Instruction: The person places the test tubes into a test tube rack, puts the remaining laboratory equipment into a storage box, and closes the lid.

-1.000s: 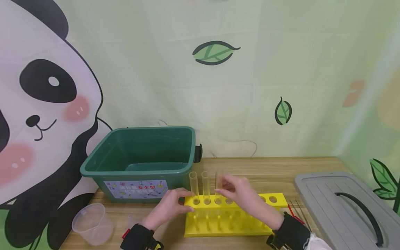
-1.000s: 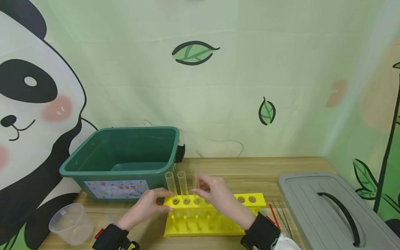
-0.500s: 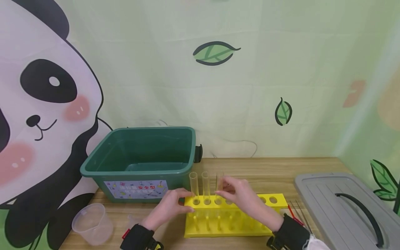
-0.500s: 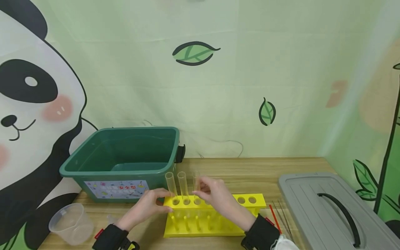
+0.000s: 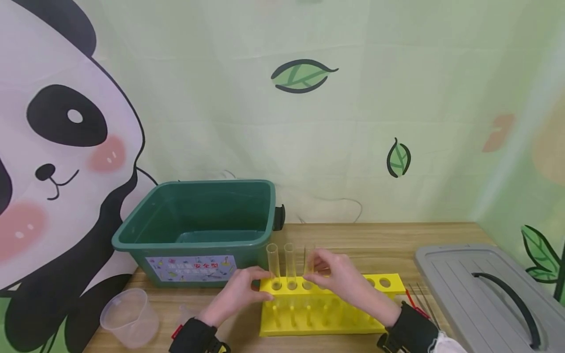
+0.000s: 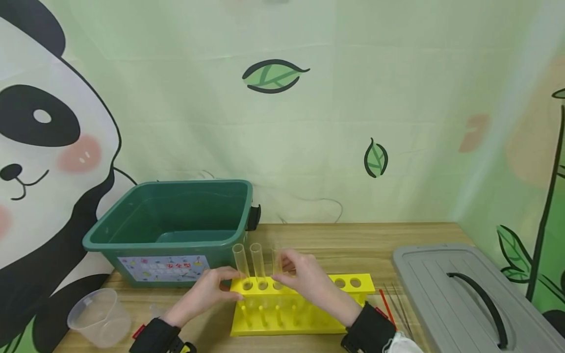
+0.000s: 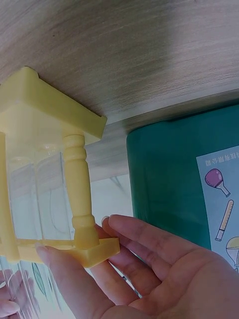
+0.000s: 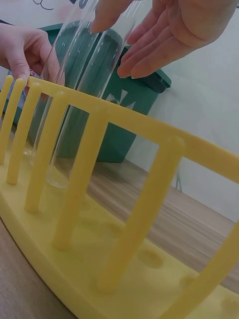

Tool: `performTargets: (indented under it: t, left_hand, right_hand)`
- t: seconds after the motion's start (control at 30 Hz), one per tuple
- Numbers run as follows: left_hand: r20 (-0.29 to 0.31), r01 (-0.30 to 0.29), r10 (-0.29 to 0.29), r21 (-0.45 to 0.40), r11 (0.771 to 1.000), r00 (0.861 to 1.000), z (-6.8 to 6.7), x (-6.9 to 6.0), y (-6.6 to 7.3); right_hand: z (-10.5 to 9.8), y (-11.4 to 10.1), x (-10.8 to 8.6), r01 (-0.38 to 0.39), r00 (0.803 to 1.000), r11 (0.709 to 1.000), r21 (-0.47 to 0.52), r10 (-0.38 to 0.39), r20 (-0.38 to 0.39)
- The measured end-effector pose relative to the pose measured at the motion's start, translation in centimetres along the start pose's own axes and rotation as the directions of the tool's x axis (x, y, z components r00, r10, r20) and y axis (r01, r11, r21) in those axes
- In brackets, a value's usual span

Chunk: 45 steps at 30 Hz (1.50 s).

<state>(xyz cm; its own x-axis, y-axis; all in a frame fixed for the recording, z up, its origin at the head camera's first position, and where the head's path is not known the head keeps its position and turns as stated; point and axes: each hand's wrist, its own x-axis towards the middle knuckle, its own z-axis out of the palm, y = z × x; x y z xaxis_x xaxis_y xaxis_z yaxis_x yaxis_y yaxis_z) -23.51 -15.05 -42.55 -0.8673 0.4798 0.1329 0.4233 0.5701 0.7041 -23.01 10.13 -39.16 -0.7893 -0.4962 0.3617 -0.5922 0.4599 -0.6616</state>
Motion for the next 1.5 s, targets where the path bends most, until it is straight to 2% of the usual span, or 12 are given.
performTargets:
  t: [0.3, 0.43, 0.53, 0.6, 0.73, 0.87, 1.0, 1.17, 1.37, 1.5]
  left_hand:
    - [0.008, -0.002, 0.002, -0.008, 1.0, 1.0, -0.1, -0.1, 0.0]
    - [0.004, -0.004, 0.004, -0.019, 1.0, 1.0, -0.1, -0.1, 0.0]
    - [0.005, -0.008, 0.008, -0.018, 1.0, 1.0, 0.0, 0.0, 0.0]
    - [0.005, -0.007, 0.007, -0.013, 1.0, 1.0, 0.0, 0.0, 0.1]
    - [0.005, 0.014, -0.014, 0.004, 1.0, 1.0, -0.1, 0.0, 0.1]
    - [0.01, 0.039, -0.039, 0.009, 0.999, 0.999, -0.1, 0.1, 0.1]
    - [0.01, 0.035, -0.035, -0.002, 0.999, 0.999, 0.0, 0.1, 0.1]
    - [0.013, 0.047, -0.047, -0.004, 0.999, 0.999, 0.1, 0.1, 0.1]
    - [0.018, 0.07, -0.07, 0.0, 0.998, 0.997, 0.1, 0.1, 0.1]
    - [0.014, 0.064, -0.064, 0.001, 0.998, 0.998, 0.1, 0.1, 0.0]
  right_hand:
    - [-0.6, -0.3, -0.3, -0.045, 0.998, 0.999, 0.0, 0.045, -0.034]
    - [-1.8, -0.4, -0.6, -0.06, 0.997, 0.998, 0.022, 0.061, -0.054]
    - [-3.4, -0.5, -1.0, -0.062, 0.991, 0.998, 0.019, 0.064, -0.121]
    - [-4.8, -0.5, -1.4, -0.055, 0.98, 0.999, 0.0, 0.053, -0.193]
    - [-7.4, -0.2, -2.2, -0.062, 0.944, 0.997, -0.055, 0.041, -0.328]
    - [-9.2, 0.3, -3.3, -0.107, 0.917, 0.989, -0.106, 0.057, -0.395]
    - [-10.4, 1.1, -4.4, -0.155, 0.898, 0.979, -0.13, 0.085, -0.432]
    - [-11.2, 2.2, -5.5, -0.241, 0.889, 0.957, -0.163, 0.151, -0.433]
    - [-12.1, 3.7, -7.2, -0.39, 0.879, 0.905, -0.169, 0.311, -0.362]
    - [-12.4, 4.7, -8.3, -0.44, 0.867, 0.885, -0.154, 0.375, -0.327]
